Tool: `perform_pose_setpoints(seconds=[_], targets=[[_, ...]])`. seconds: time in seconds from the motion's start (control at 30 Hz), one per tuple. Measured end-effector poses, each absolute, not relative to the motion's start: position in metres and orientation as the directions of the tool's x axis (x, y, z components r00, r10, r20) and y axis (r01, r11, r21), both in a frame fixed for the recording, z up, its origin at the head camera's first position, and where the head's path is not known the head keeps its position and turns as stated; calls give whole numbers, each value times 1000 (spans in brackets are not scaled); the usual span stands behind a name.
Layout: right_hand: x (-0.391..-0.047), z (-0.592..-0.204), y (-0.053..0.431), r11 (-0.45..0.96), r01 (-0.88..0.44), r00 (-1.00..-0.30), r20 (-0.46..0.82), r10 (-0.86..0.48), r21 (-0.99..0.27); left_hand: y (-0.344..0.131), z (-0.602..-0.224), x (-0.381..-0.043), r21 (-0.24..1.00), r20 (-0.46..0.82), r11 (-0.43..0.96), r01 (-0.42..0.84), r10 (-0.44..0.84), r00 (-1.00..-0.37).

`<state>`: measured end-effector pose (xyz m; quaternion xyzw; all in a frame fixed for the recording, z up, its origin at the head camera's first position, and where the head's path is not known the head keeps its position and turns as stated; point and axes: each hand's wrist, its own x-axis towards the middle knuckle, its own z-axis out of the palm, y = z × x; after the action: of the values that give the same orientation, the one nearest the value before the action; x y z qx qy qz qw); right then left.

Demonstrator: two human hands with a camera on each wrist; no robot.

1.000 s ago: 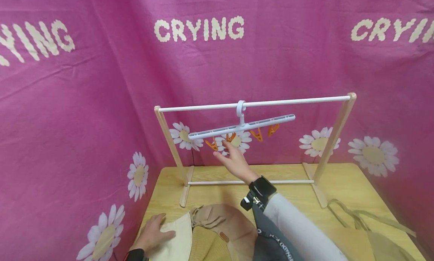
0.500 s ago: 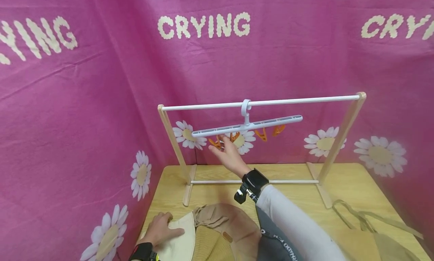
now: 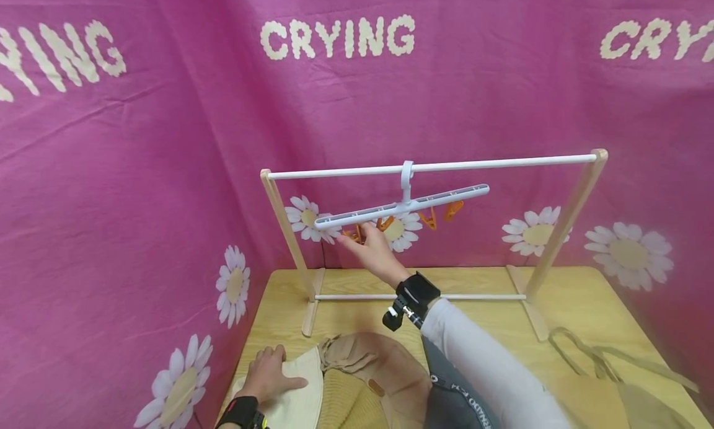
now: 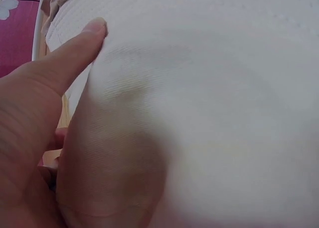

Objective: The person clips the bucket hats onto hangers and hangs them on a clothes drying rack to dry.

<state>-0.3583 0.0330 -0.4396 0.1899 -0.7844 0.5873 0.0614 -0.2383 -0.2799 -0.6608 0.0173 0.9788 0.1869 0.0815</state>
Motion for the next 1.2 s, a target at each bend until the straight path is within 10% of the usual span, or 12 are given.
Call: perform_pose_setpoints(seconds=[1.2], targets=[[-350, -446, 43, 83, -339, -884, 288, -368, -937, -289, -598, -219, 604, -150, 795, -61, 38, -988]])
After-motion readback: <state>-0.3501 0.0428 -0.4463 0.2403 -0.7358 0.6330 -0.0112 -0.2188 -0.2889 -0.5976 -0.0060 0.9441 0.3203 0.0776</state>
